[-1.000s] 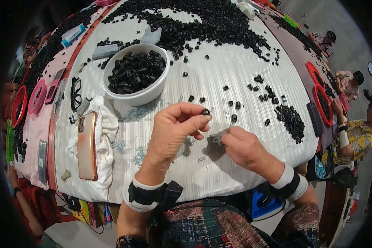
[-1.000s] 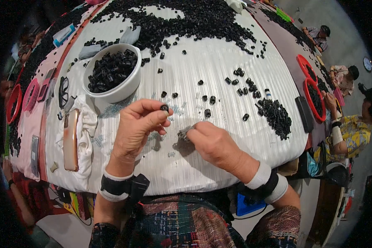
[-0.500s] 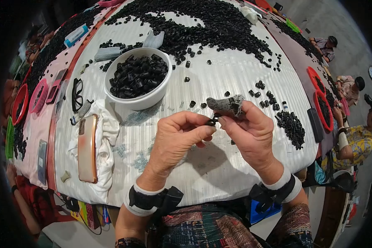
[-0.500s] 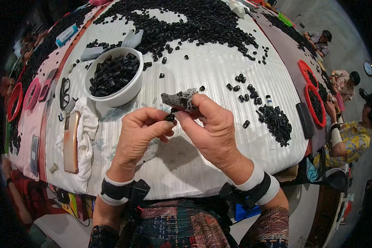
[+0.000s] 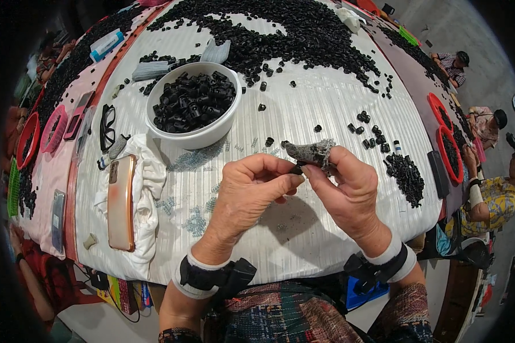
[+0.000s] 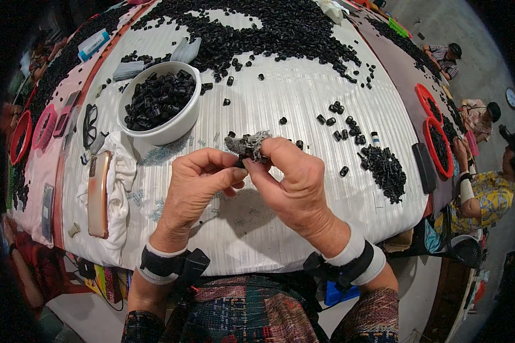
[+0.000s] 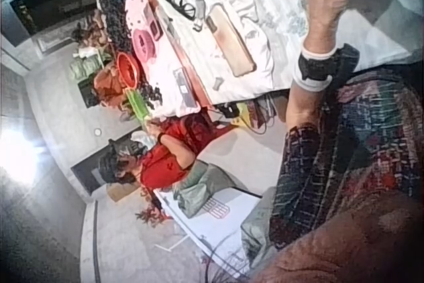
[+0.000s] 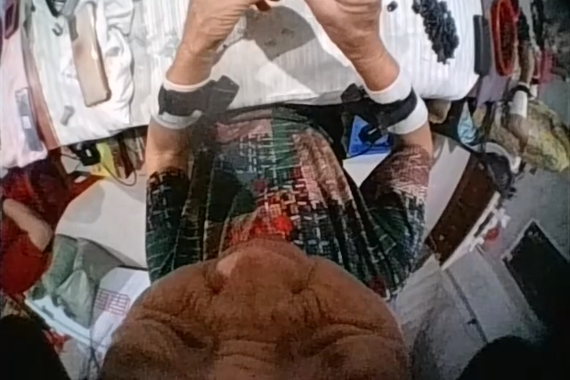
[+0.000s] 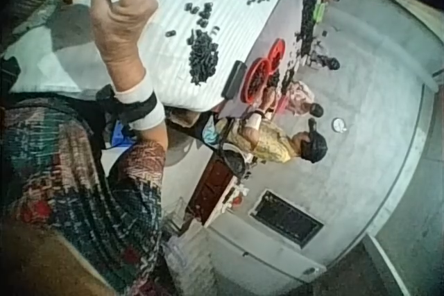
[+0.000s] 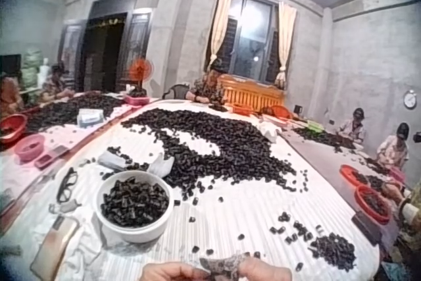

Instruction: Manually assembling small black plastic shoe buckle or strap adjusters on a workspace table.

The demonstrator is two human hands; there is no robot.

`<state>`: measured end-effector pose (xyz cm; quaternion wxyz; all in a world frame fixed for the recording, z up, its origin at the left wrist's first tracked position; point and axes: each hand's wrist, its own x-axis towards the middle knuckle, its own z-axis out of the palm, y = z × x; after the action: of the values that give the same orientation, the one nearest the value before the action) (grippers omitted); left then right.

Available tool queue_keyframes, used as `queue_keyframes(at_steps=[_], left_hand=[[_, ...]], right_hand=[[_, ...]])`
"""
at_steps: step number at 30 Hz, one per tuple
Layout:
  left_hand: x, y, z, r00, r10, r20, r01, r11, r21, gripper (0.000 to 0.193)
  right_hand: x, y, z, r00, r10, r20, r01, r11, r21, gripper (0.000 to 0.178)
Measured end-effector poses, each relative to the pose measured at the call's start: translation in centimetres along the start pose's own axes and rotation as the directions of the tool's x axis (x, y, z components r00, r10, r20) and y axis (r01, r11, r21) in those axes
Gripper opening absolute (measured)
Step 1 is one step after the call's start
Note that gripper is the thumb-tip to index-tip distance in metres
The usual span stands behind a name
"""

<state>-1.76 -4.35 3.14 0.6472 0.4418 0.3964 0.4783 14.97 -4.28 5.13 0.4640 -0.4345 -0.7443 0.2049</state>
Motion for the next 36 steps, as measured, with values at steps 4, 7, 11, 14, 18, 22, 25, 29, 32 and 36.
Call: queue_keyframes(at_steps=[4, 7, 11, 14, 18, 22, 25, 29, 32, 36], left_hand=[[0.1, -0.3, 0.0, 1.000, 0.027, -0.003, -0.027, 0.999, 0.030, 0.015], [0.2, -0.4, 0.0, 1.000, 0.012, 0.000, -0.012, 1.000, 0.022, 0.015], [0.2, -0.5, 0.0, 1.000, 0.011, 0.001, -0.011, 1.000, 0.027, 0.014], [0.1, -0.3, 0.1, 1.000, -0.008, 0.003, 0.008, 1.000, 0.024, 0.014], [0.0, -0.5, 0.0, 0.999, -0.053, -0.011, 0.053, 0.998, -0.020, 0.015], [0.1, -0.3, -0.3, 0.998, -0.054, -0.034, 0.053, 0.998, -0.030, 0.014], [0.4, -0.5, -0.6, 0.997, -0.072, -0.027, 0.069, 0.995, -0.076, 0.013], [0.3, -0.7, -0.5, 0.998, -0.064, -0.019, 0.062, 0.992, -0.111, 0.013], [0.3, -0.6, -0.4, 0.997, -0.072, -0.022, 0.067, 0.986, -0.155, 0.012], [0.3, -0.8, -0.6, 0.998, -0.065, -0.006, 0.063, 0.987, -0.150, 0.012]], right_hand=[[-0.1, -0.2, -0.1, 1.000, 0.001, 0.008, 0.000, 0.999, -0.052, 0.014], [0.0, -0.1, -0.1, 0.999, -0.027, 0.027, 0.030, 0.995, -0.099, 0.015], [0.0, 0.2, -0.1, 0.997, -0.066, 0.027, 0.069, 0.992, -0.107, 0.016], [-0.3, 0.1, -0.2, 0.997, -0.058, 0.042, 0.063, 0.988, -0.140, 0.017], [-0.3, 0.5, 0.1, 0.991, -0.123, 0.061, 0.131, 0.980, -0.150, 0.019], [0.0, -0.1, 0.1, 0.989, -0.103, 0.108, 0.111, 0.991, -0.073, 0.026], [0.1, -0.2, 0.2, 0.986, -0.105, 0.129, 0.118, 0.988, -0.100, 0.032], [-0.1, -0.1, 0.7, 0.974, -0.154, 0.166, 0.190, 0.955, -0.228, 0.038], [-0.4, 0.1, 1.3, 0.972, -0.170, 0.162, 0.214, 0.926, -0.312, 0.037], [-0.3, 0.0, 1.5, 0.956, -0.247, 0.159, 0.291, 0.866, -0.406, 0.034]])
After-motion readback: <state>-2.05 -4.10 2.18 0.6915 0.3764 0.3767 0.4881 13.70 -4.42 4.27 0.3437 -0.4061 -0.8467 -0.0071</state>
